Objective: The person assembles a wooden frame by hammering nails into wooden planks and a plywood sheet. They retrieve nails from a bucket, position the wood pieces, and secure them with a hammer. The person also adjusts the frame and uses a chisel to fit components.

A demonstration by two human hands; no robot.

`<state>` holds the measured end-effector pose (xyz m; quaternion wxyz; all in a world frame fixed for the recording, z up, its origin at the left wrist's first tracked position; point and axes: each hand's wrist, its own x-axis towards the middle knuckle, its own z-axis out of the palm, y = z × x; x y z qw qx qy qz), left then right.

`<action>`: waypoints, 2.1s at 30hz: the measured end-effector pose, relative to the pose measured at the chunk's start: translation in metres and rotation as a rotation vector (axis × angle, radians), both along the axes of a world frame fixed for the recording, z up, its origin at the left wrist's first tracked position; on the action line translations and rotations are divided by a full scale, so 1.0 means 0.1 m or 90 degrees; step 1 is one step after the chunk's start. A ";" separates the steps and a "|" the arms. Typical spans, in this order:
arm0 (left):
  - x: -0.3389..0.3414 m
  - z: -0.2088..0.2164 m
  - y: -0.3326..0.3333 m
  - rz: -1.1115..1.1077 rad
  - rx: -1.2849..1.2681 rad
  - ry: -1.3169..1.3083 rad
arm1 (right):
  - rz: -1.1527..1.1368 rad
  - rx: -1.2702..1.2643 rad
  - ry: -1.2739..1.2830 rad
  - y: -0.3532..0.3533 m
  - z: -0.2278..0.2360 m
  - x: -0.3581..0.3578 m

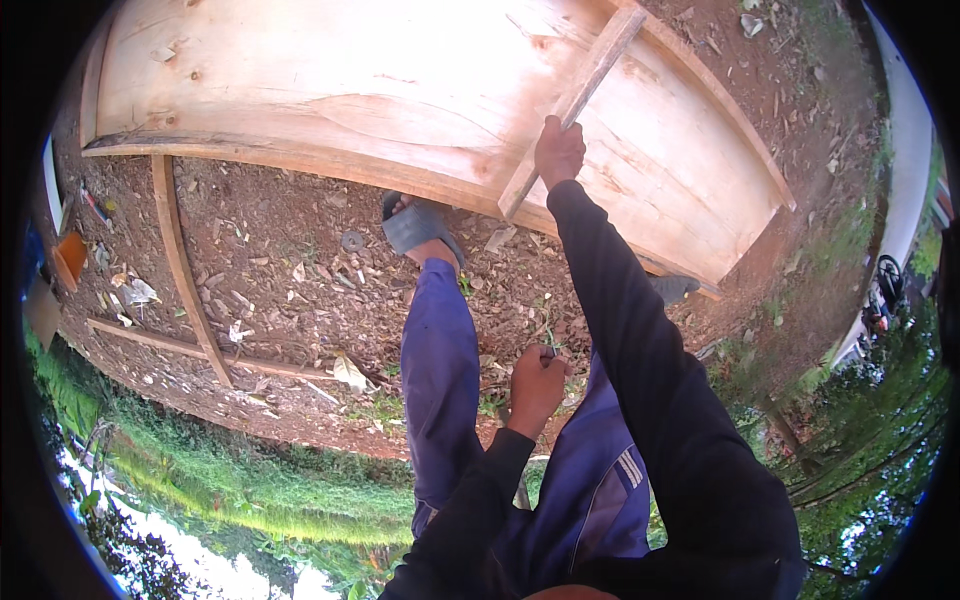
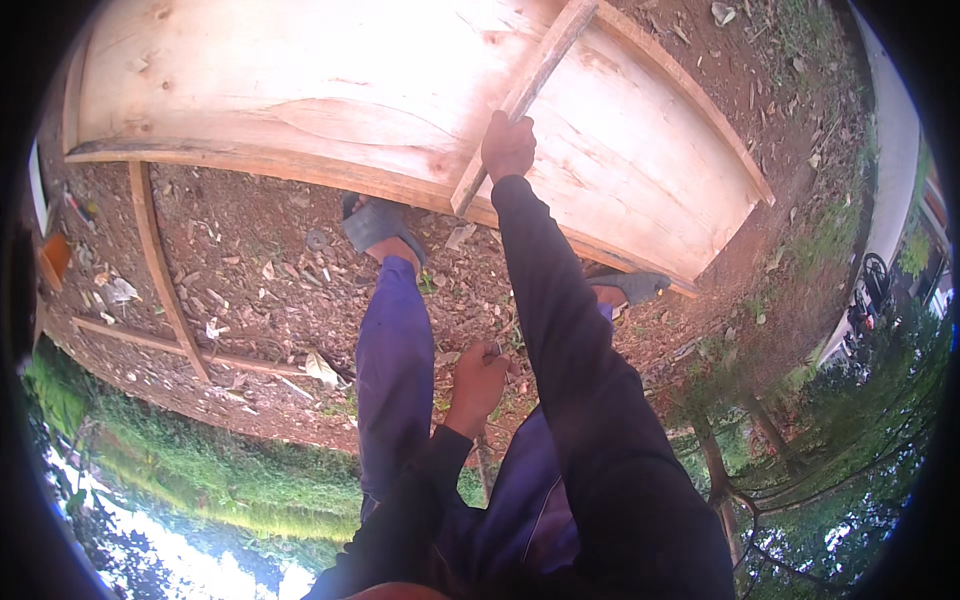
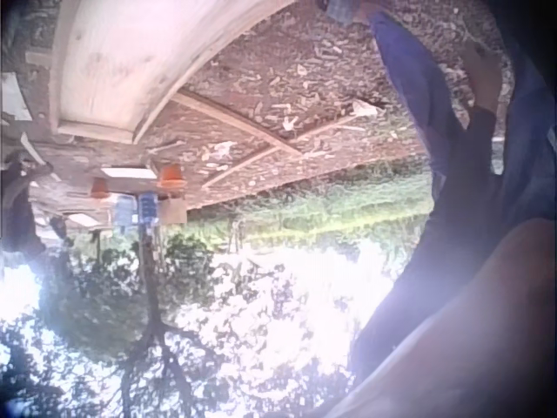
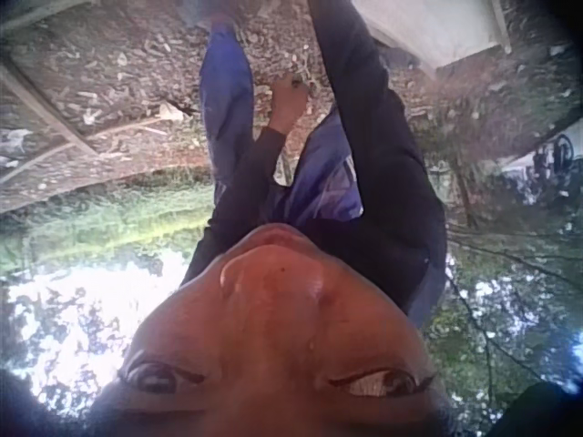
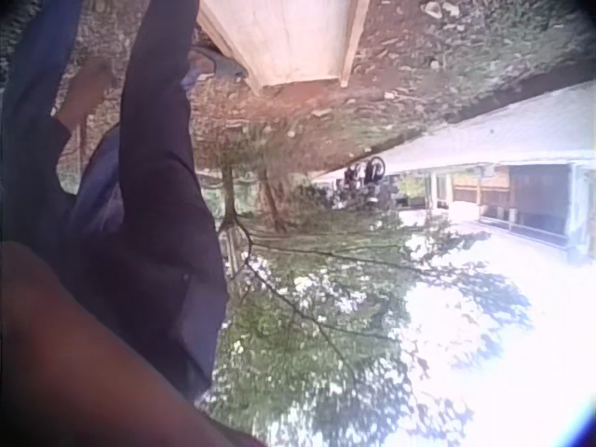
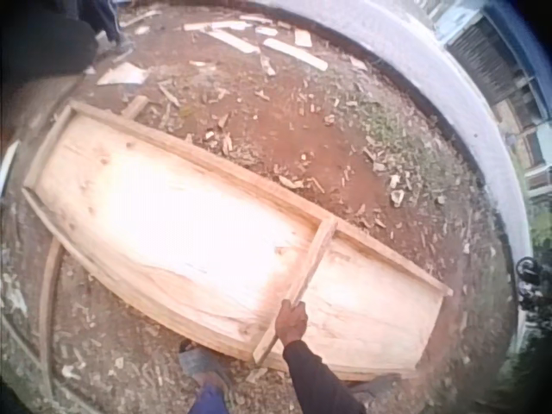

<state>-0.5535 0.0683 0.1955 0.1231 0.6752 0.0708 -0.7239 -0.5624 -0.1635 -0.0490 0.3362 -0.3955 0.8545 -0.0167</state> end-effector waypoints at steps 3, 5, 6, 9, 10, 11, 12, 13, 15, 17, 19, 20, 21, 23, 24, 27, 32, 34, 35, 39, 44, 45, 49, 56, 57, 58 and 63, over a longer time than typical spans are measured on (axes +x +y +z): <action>0.02 0.07 -0.08 0.048 -0.058 -0.003 | 0.018 -0.033 -0.034 -0.01 -0.03 -0.10; 0.21 0.13 -0.30 0.032 -0.102 -0.023 | 0.016 -0.023 -0.093 -0.02 0.03 -0.18; 0.24 0.07 -0.28 -0.031 -0.134 -0.053 | 0.058 0.033 -0.063 -0.05 0.09 -0.22; 0.45 0.11 -0.38 0.157 -0.113 -0.038 | 0.109 0.043 -0.014 0.12 0.35 0.03; 0.42 -0.03 -0.29 0.177 -0.146 -0.045 | 0.095 0.046 -0.025 0.13 0.47 0.09; 0.46 -0.11 -0.28 0.199 -0.173 -0.054 | 0.096 0.077 -0.047 0.15 0.66 0.23; 0.64 -0.05 -0.35 0.218 -0.201 -0.028 | 0.089 0.076 -0.048 0.19 0.67 0.24; 0.78 0.01 -0.37 0.335 -0.192 -0.031 | 0.112 0.068 -0.041 0.25 0.72 0.35; 1.05 0.13 -0.38 0.563 -0.179 -0.031 | 0.200 0.102 -0.011 0.27 0.89 0.66; 1.35 0.19 -0.29 0.624 -0.169 -0.064 | 0.253 0.115 -0.028 0.23 1.01 1.06; 1.67 0.22 -0.16 0.670 -0.141 -0.083 | 0.267 0.081 -0.035 0.08 1.22 1.62; 1.85 0.21 -0.06 0.683 -0.139 -0.118 | 0.296 0.061 -0.023 0.01 1.26 1.94; 2.01 0.21 0.09 0.698 -0.131 -0.154 | 0.297 0.026 -0.039 0.00 1.43 2.31; 2.22 0.22 0.57 0.742 -0.121 -0.226 | 0.332 -0.009 -0.136 0.13 1.91 3.10; 2.30 0.21 0.78 0.741 -0.105 -0.234 | 0.411 -0.051 -0.170 0.12 2.02 3.29; 2.17 0.00 1.68 0.668 -0.049 -0.234 | 0.580 -0.094 -0.154 0.18 2.23 3.30; 1.20 0.44 3.49 -0.439 -0.149 -0.323 | 0.891 0.212 -0.060 0.91 2.95 1.98; 0.84 0.88 3.61 -0.620 -0.108 -0.234 | 0.935 0.356 0.034 1.05 3.50 1.65; 0.83 1.16 3.54 -0.457 -0.047 -0.099 | 0.936 0.468 -0.007 1.05 4.12 1.88; 1.31 2.06 3.16 0.174 0.194 -0.134 | 0.705 0.407 -0.259 1.15 4.61 1.87; 2.65 2.59 2.96 0.276 0.165 -0.418 | 0.746 0.611 -0.357 1.20 5.31 2.60; 3.23 2.74 2.79 0.288 0.092 -0.477 | 0.790 0.562 -0.225 1.14 5.16 2.61; 5.26 4.05 2.21 0.632 -0.283 -0.415 | 0.974 0.499 -0.094 0.88 5.44 3.38; 6.56 4.64 2.02 0.542 -0.370 -0.537 | 1.166 0.279 -0.057 0.96 5.63 4.51; 6.61 4.49 2.09 0.495 -0.338 -0.587 | 1.189 0.237 -0.064 0.95 5.57 4.61; 6.55 4.28 2.31 0.366 -0.289 -0.713 | 1.188 0.241 -0.070 1.01 5.68 4.81; 6.61 4.41 2.56 0.314 -0.114 -0.629 | 1.125 0.336 -0.130 1.10 6.19 5.69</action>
